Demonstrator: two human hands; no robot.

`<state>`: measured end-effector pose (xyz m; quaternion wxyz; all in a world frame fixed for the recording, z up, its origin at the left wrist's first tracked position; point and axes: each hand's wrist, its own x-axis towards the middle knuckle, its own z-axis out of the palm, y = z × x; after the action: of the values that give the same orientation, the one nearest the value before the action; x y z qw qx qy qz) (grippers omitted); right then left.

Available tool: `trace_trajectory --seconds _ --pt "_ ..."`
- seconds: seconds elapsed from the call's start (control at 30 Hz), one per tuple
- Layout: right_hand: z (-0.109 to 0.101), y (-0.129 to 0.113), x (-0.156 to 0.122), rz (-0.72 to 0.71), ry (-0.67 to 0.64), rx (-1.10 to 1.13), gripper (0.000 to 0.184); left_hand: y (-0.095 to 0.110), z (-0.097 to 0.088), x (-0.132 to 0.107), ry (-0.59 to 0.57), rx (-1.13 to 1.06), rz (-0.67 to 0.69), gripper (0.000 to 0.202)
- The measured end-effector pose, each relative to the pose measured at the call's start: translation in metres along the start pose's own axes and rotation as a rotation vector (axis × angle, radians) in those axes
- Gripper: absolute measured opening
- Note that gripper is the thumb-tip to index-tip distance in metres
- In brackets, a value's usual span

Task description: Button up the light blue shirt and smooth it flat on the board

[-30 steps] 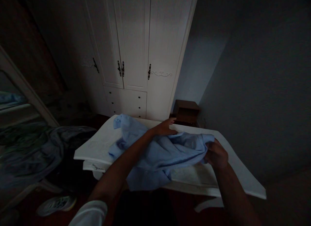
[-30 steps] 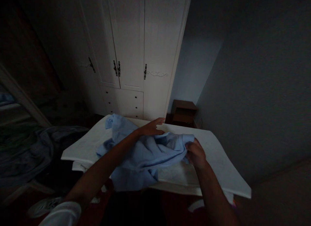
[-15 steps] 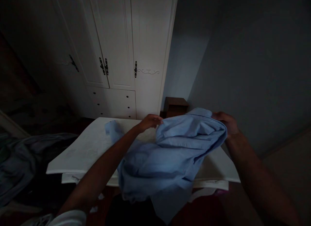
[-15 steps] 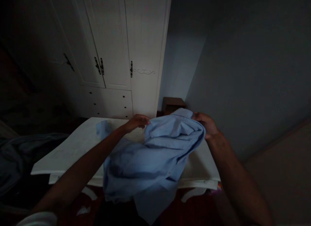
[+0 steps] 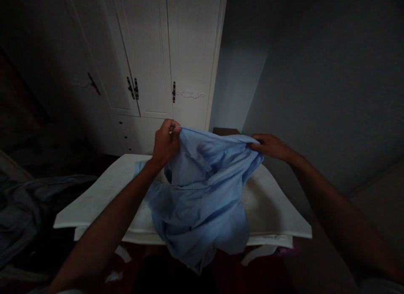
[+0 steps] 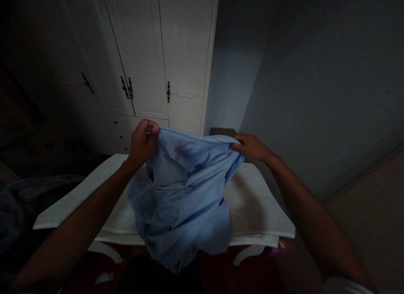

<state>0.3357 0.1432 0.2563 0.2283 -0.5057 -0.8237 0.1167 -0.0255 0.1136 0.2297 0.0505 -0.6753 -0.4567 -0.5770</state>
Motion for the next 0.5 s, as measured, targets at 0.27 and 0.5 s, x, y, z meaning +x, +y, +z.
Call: trace_trajectory --seconds 0.27,0.5 --pt "0.012 -0.033 -0.021 0.267 -0.364 0.772 0.041 -0.030 -0.018 0.014 0.052 0.412 0.003 0.017" --pt "0.036 -0.076 -0.003 0.199 -0.091 1.380 0.023 -0.017 0.007 0.005 -0.319 0.233 -0.216 0.028"
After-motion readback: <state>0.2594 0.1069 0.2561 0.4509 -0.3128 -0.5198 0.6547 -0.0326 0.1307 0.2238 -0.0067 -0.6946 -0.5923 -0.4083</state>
